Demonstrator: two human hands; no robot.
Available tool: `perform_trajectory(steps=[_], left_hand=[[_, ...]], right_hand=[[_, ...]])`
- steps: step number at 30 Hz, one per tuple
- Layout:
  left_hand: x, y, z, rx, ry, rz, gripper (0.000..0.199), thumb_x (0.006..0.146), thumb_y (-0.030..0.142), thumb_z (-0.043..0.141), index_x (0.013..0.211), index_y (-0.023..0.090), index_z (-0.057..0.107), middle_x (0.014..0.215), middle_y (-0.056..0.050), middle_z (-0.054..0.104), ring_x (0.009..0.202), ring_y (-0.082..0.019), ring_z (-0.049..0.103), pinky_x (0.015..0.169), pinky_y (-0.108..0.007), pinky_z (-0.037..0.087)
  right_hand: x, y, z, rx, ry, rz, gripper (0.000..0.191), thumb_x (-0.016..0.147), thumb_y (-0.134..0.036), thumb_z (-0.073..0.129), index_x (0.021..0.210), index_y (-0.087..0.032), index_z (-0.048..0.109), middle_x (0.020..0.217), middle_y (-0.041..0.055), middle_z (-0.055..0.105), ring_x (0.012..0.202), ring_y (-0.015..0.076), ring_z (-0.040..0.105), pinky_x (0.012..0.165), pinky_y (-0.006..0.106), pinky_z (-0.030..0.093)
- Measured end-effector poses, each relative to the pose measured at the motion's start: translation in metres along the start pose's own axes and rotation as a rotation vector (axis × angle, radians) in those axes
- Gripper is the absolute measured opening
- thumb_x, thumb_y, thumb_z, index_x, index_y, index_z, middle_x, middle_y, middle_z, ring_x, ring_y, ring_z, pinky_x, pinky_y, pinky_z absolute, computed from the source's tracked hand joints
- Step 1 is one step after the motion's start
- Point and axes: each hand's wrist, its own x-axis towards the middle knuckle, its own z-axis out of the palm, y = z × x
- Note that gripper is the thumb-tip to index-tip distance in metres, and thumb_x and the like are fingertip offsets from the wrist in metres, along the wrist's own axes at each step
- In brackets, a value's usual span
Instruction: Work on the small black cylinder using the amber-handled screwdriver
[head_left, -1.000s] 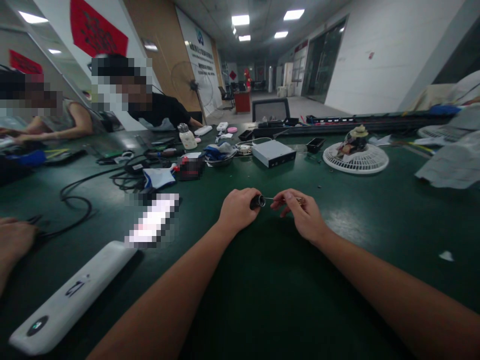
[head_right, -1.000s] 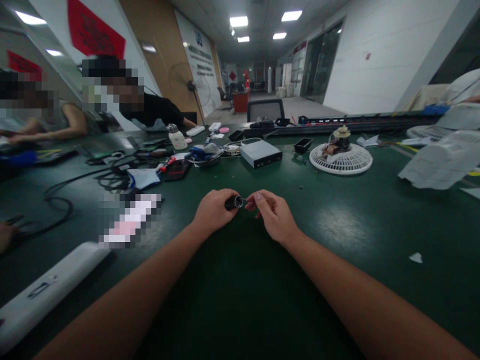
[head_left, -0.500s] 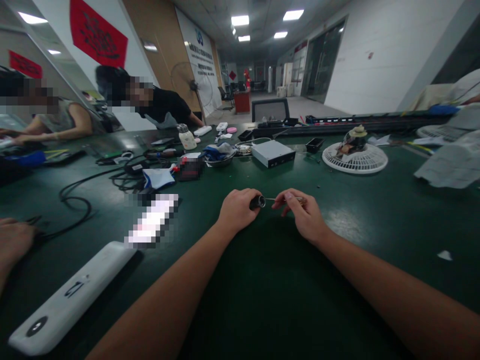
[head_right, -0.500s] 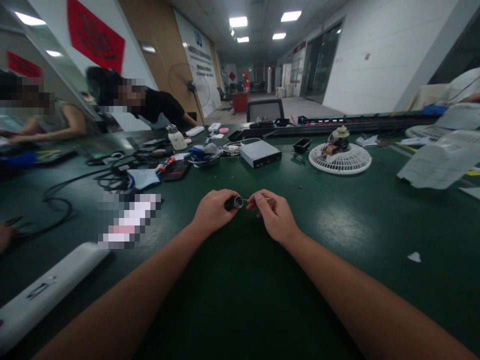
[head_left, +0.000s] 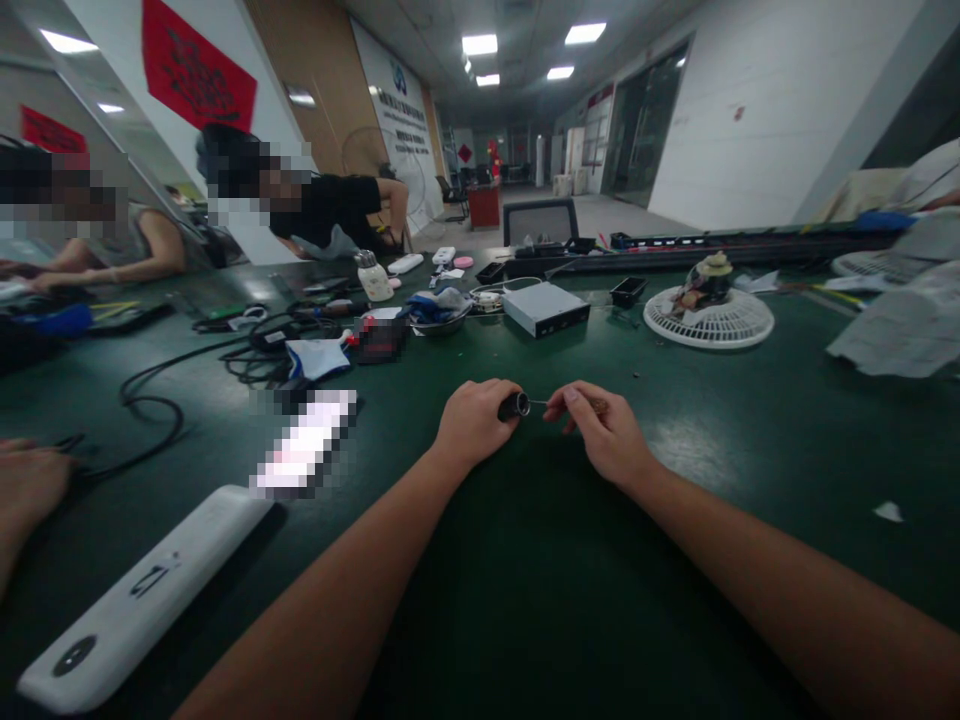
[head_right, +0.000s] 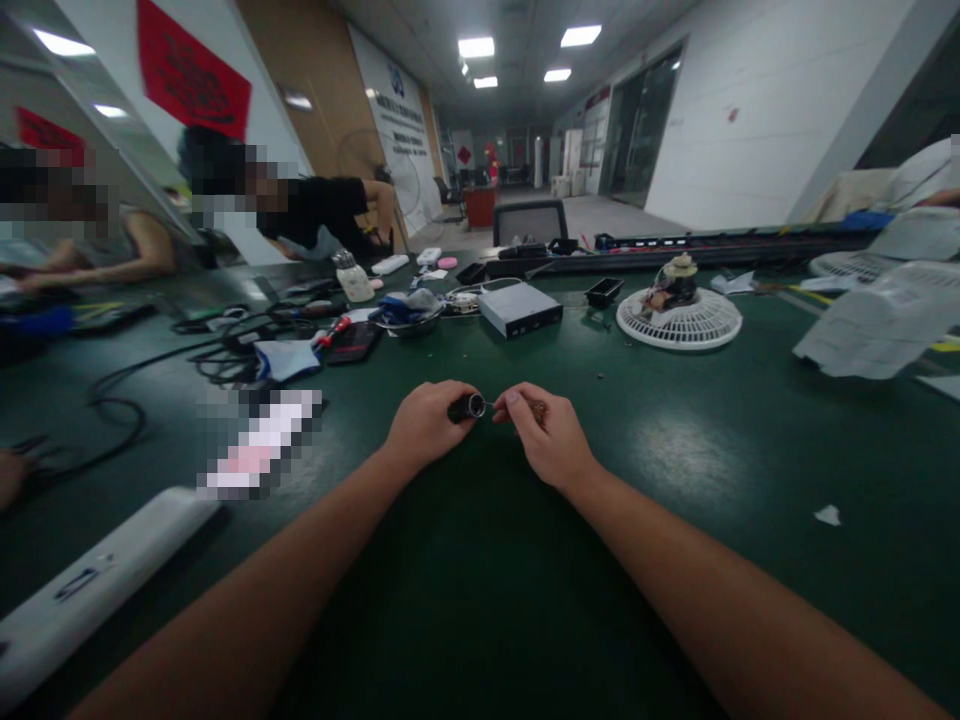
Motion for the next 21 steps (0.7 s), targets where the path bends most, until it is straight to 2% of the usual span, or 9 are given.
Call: perform_trajectory(steps=[4,8,12,16,21], left_hand=[[0.0006,0.0002,-0.0002,-0.014,-0.019,0.002,0.023,0.079,0.017,0.068,0.101,0.024,0.068,0.100,-0.002,0.074,0.089,-0.022,0.067,0.078,-0.037,0.048],[0.0007,-0.0002,-0.0002,-0.012,-0.012,-0.001,0.023,0.079,0.017,0.068,0.101,0.024,0.068,0.101,-0.002,0.074,0.089,-0.022,0.067,0.078,-0.037,0.048],[0.0005,-0.0006,0.0001,-0.002,-0.014,0.000,0.022,0.080,0.018,0.067,0.102,0.024,0.068,0.100,-0.002,0.074,0.088,-0.021,0.066,0.079,-0.037,0.048],[0.0006,-0.0004,-0.0004,-0.003,-0.043,-0.005,0.022,0.080,0.018,0.067,0.102,0.024,0.068,0.100,-0.002,0.074,0.089,-0.021,0.066,0.079,-0.037,0.047],[0.0009,0.0002,-0.0013,-0.009,-0.040,-0.026,0.020,0.082,0.020,0.067,0.102,0.024,0.069,0.101,-0.002,0.074,0.090,-0.021,0.067,0.080,-0.036,0.046]], right_hand=[[-0.0010,0.0000,-0.0011,0.032,-0.040,0.005,0.037,0.102,-0.045,0.048,0.091,-0.018,0.071,0.079,0.0052,0.073,0.073,0.0182,0.067,0.066,0.031,0.053],[-0.0005,-0.0011,0.0008,0.099,-0.026,-0.002,0.036,0.102,-0.045,0.047,0.095,-0.018,0.071,0.085,0.0063,0.073,0.078,0.0189,0.068,0.065,0.030,0.054],[0.0003,0.0004,0.0005,0.018,0.001,-0.002,0.036,0.102,-0.044,0.047,0.096,-0.019,0.071,0.084,0.0060,0.073,0.077,0.0192,0.068,0.063,0.030,0.052],[-0.0011,0.0007,-0.0016,-0.036,-0.026,-0.023,0.037,0.103,-0.042,0.047,0.090,-0.018,0.071,0.077,0.0044,0.072,0.072,0.0179,0.066,0.066,0.031,0.051],[-0.0029,-0.0014,0.0004,0.041,-0.040,-0.066,0.035,0.103,-0.042,0.048,0.097,-0.018,0.072,0.086,0.0063,0.074,0.076,0.0182,0.067,0.067,0.031,0.052]])
